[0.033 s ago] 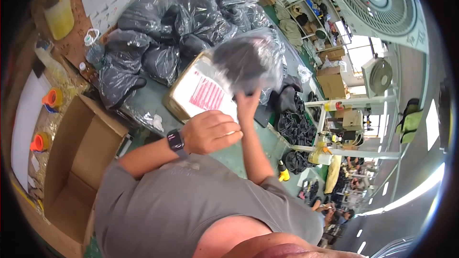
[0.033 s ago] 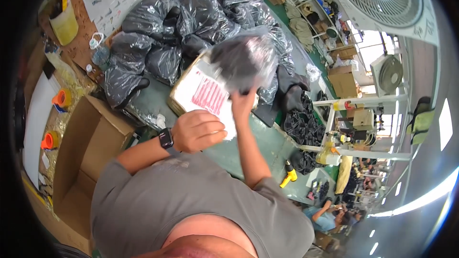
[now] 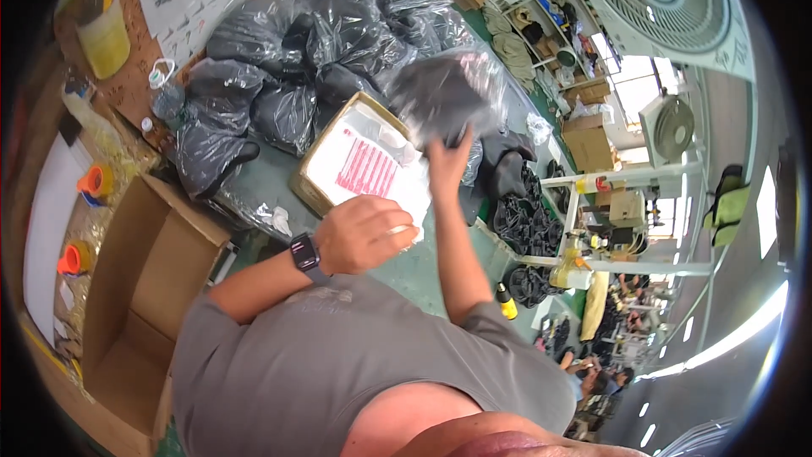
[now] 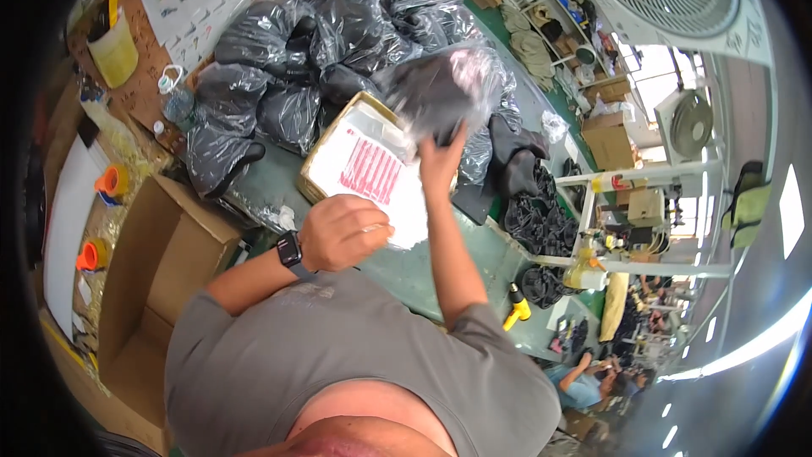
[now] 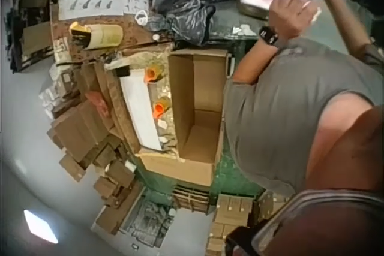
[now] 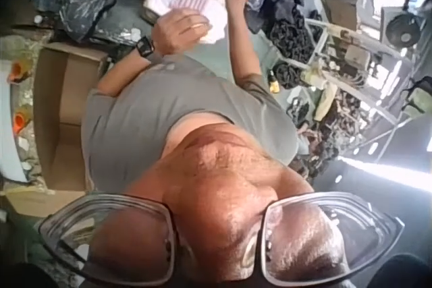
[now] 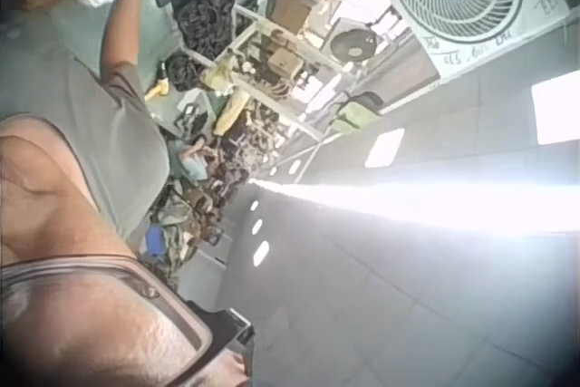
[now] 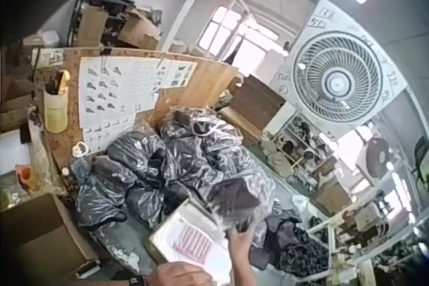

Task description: Packaging individual bicycle seats into plastic bags at a manufacturing facility.

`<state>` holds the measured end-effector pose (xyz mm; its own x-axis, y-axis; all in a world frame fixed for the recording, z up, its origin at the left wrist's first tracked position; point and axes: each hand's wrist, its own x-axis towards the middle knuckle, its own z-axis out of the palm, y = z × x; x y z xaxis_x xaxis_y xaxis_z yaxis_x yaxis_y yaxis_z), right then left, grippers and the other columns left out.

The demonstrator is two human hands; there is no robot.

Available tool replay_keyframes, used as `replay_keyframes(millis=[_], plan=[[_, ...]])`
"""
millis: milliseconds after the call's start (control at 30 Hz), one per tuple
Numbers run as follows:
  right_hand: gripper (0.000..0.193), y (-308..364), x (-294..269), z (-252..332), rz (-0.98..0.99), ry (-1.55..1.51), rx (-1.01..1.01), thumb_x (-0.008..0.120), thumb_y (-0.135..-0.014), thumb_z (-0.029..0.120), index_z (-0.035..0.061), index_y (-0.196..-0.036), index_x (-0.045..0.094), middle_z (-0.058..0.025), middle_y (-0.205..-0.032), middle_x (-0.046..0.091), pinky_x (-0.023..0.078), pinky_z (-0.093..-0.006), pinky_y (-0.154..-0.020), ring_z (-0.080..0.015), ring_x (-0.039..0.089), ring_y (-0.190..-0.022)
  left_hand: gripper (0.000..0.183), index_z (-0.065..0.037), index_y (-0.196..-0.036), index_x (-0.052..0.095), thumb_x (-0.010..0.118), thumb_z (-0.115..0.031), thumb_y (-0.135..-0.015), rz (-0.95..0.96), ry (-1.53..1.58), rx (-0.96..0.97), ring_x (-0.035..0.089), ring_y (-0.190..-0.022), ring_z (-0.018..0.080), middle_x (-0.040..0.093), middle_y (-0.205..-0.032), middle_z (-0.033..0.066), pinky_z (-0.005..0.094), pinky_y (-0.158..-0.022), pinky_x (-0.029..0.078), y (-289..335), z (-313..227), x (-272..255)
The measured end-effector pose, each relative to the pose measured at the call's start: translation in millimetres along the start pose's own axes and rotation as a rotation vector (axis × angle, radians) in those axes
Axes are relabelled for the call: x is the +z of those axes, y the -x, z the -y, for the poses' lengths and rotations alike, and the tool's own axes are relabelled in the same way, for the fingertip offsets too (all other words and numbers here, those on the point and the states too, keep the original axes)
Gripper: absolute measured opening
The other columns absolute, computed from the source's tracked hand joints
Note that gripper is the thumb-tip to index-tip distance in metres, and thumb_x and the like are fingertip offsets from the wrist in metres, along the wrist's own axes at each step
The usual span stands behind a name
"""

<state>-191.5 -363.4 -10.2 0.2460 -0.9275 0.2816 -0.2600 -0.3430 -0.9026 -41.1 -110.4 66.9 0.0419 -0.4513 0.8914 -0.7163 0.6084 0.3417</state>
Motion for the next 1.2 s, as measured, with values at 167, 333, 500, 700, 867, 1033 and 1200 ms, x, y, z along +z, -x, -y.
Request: replay_keyframes(millis=[167,333,500,700,867,1033,1200], plan=[[0.066,-163.5,-1.5,-40.5,-0.281,0.578,-0.405,0.078,-0.088,0.025,-0.0099,-0.138,0.055,-0.035,-0.135,0.061,0.044,-0.0536,-0.109,-0.0485,0.057,-0.128,0.024,-0.005,-0.113,0.074,0.074,-0.008,-0.089,0.252,0.027,-0.311,0.069,-0.089,0.029,0.072,-0.097,0.0096,0.0416,-0.074,0.057,34.5,-8.6,2.1],[0.041,-51.4,41.6,-82.2,0.345,0.263,-0.28,0.075,-0.09,0.025,0.0015,-0.123,0.07,-0.0201,-0.11,0.075,0.056,-0.0475,-0.087,-0.039,0.072,-0.1,0.019,-0.01,-0.109,0.075,0.074,-0.016,-0.091,0.523,0.016,-0.546,0.069,-0.09,0.0305,0.073,-0.098,0.0081,0.0432,-0.075,0.057,94.7,-32.4,-1.7],[0.039,177.6,-16.4,-74.5,0.358,0.142,0.165,0.072,-0.095,0.016,0.0031,-0.132,0.07,-0.0161,-0.092,0.076,0.057,-0.0377,-0.072,-0.0261,0.072,-0.076,0.017,-0.011,-0.109,0.071,0.07,-0.017,-0.092,0.801,-0.103,-0.599,0.067,-0.092,0.0313,0.068,-0.095,0.0076,0.0456,-0.079,0.056,118.7,-23.1,23.4],[0.037,301.9,-176.0,-144.6,0.268,0.26,0.605,0.073,-0.094,0.025,0.0057,-0.126,0.074,-0.0153,-0.085,0.075,0.057,-0.0427,-0.071,-0.0266,0.072,-0.075,0.03,-0.009,-0.118,0.07,0.073,-0.022,-0.091,1.197,0.025,-0.48,0.068,-0.099,0.0356,0.07,-0.105,0.0128,0.0488,-0.085,0.056,111.8,-16.1,116.7],[0.053,335.7,-303.7,-204.2,0.545,0.731,0.793,0.073,-0.088,0.024,0.0053,-0.137,0.062,-0.0264,-0.107,0.075,0.057,-0.0557,-0.089,-0.0451,0.071,-0.104,0.037,-0.008,-0.125,0.069,0.075,-0.021,-0.091,1.538,0.159,-0.206,0.069,-0.103,0.0369,0.072,-0.112,0.0152,0.0487,-0.085,0.057,82.6,-38.9,229.8],[0.065,366.1,-353.1,-268.5,0.058,0.523,0.796,0.078,-0.087,0.032,0.0009,-0.141,0.059,-0.0262,-0.113,0.074,0.057,-0.0525,-0.092,-0.045,0.071,-0.106,0.043,-0.006,-0.131,0.067,0.076,-0.02,-0.091,1.693,0.167,0.044,0.069,-0.103,0.0385,0.073,-0.112,0.0184,0.0486,-0.088,0.056,66.4,-75.4,336.5],[0.059,343.3,-462.7,-326.3,-0.155,0.352,0.78,0.079,-0.084,0.03,0.0009,-0.134,0.063,-0.0249,-0.122,0.072,0.057,-0.052,-0.094,-0.0432,0.069,-0.112,0.047,-0.003,-0.135,0.064,0.075,-0.019,-0.092,1.649,0.223,0.052,0.067,-0.104,0.042,0.07,-0.115,0.0216,0.0498,-0.089,0.054,47.9,-129.0,403.9]])
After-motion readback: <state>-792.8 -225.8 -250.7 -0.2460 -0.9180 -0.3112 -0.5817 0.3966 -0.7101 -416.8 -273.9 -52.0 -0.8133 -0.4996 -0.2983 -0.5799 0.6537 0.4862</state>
